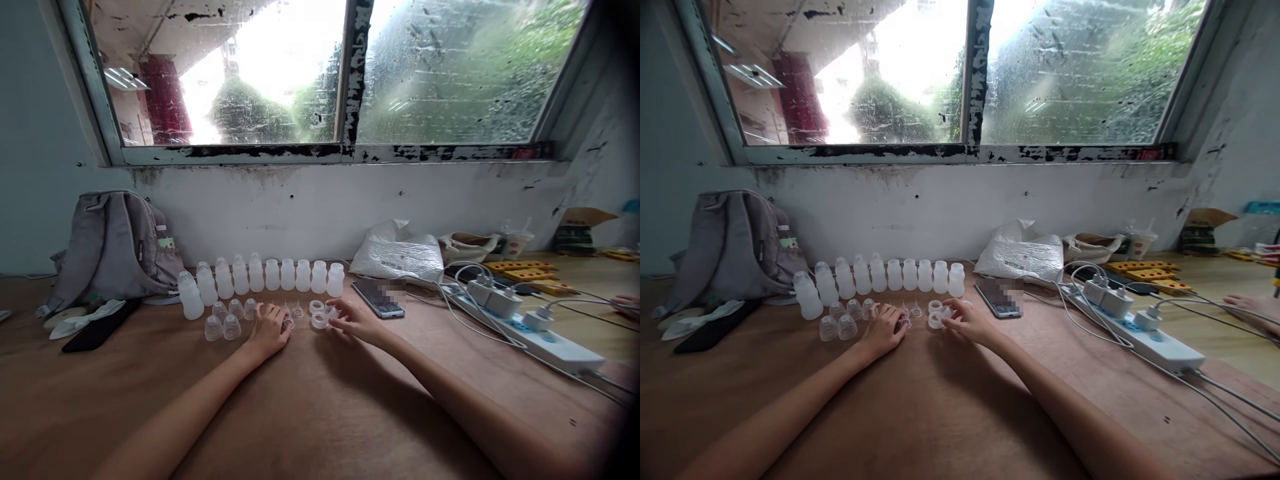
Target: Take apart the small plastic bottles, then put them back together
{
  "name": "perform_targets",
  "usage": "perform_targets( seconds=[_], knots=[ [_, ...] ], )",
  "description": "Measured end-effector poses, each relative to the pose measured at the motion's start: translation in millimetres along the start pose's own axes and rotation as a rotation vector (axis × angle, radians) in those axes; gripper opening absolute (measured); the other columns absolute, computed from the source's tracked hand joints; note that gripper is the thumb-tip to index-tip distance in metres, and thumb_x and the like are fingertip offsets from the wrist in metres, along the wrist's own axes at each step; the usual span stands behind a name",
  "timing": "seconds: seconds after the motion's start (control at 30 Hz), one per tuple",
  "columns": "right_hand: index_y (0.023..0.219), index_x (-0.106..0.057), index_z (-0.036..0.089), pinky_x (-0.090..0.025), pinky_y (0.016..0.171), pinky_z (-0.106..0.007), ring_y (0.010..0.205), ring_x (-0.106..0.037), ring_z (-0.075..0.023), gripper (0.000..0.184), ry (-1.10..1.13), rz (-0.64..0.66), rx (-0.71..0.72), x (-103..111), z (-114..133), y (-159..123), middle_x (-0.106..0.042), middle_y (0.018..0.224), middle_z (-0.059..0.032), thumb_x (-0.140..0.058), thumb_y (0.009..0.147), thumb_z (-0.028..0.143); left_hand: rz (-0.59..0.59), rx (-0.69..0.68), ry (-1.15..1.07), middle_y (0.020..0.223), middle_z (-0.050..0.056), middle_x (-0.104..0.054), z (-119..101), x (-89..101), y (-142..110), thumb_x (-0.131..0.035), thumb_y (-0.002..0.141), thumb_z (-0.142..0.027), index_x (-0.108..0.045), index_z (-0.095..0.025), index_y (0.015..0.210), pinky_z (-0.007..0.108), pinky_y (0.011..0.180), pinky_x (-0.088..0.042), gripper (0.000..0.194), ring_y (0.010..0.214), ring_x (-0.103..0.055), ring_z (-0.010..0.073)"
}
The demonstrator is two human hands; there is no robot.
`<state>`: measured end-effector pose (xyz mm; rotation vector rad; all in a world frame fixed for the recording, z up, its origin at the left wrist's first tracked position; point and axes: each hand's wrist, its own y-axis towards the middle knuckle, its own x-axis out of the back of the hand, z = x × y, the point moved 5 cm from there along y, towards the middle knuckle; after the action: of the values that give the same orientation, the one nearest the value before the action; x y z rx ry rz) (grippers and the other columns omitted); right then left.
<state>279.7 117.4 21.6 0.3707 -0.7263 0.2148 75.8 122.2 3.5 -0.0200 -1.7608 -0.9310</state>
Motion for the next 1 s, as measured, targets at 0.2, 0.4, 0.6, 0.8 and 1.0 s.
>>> perform_targets(
  seconds=[0.2,0.4,0.6,0.8,1.0],
  knots=[
    [0.094,-0.045,0.018,-0.043,0.06,-0.027,0.067,-0.053,-0.0138,0.033,-0.025,-0.06,-0.085,6,-16,5,-0.056,0.086,-0.0033,-0.059,0.066,0.029,-0.034,-0.001,0.007,0.088,0.006,-0.061,0,1.0,-1,-0.048,0.077,-0.027,-0.056,-0.02,0.087,0.048,0.091,-0.021,0.014,0.09,-0.048,0.0233],
    [0.084,-0.047,0.02,-0.039,0.061,-0.027,0.07,-0.051,-0.017,0.034,-0.293,-0.059,-0.178,8,-38,6,-0.054,0.079,-0.0024,-0.062,0.061,0.038,-0.038,0.006,0.017,0.087,0.006,-0.061,1,0.9,-1,-0.049,0.077,-0.027,-0.056,-0.019,0.085,0.048,0.089,-0.023,0.013,0.089,-0.049,0.0236],
    [0.088,-0.047,0.02,-0.036,0.06,-0.025,0.065,-0.051,-0.016,0.033,-0.353,-0.036,-0.194,4,-43,6,-0.054,0.066,0.001,-0.061,0.062,0.035,-0.054,0.005,0.003,0.089,0.005,-0.061,1,0.3,-1,-0.049,0.076,-0.025,-0.053,-0.019,0.092,0.048,0.09,-0.021,0.018,0.089,-0.049,0.0233],
    [0.094,-0.046,0.02,-0.035,0.058,-0.025,0.063,-0.052,-0.0157,0.034,-0.334,-0.011,-0.187,1,-42,5,-0.056,0.066,0.0014,-0.059,0.065,0.033,-0.06,0.001,0.009,0.09,0.005,-0.061,0,1.6,-2,-0.05,0.076,-0.026,-0.053,-0.019,0.093,0.048,0.09,-0.021,0.019,0.089,-0.049,0.0234],
    [0.095,-0.045,0.02,-0.037,0.057,-0.026,0.061,-0.052,-0.0154,0.036,-0.288,0.005,-0.178,2,-39,4,-0.055,0.065,0.0018,-0.059,0.065,0.035,-0.121,0.002,0.017,0.097,0.005,-0.057,-3,11.2,-2,-0.048,0.078,-0.03,-0.052,-0.02,0.097,0.043,0.089,-0.026,0.022,0.094,-0.048,0.0228]
  ],
)
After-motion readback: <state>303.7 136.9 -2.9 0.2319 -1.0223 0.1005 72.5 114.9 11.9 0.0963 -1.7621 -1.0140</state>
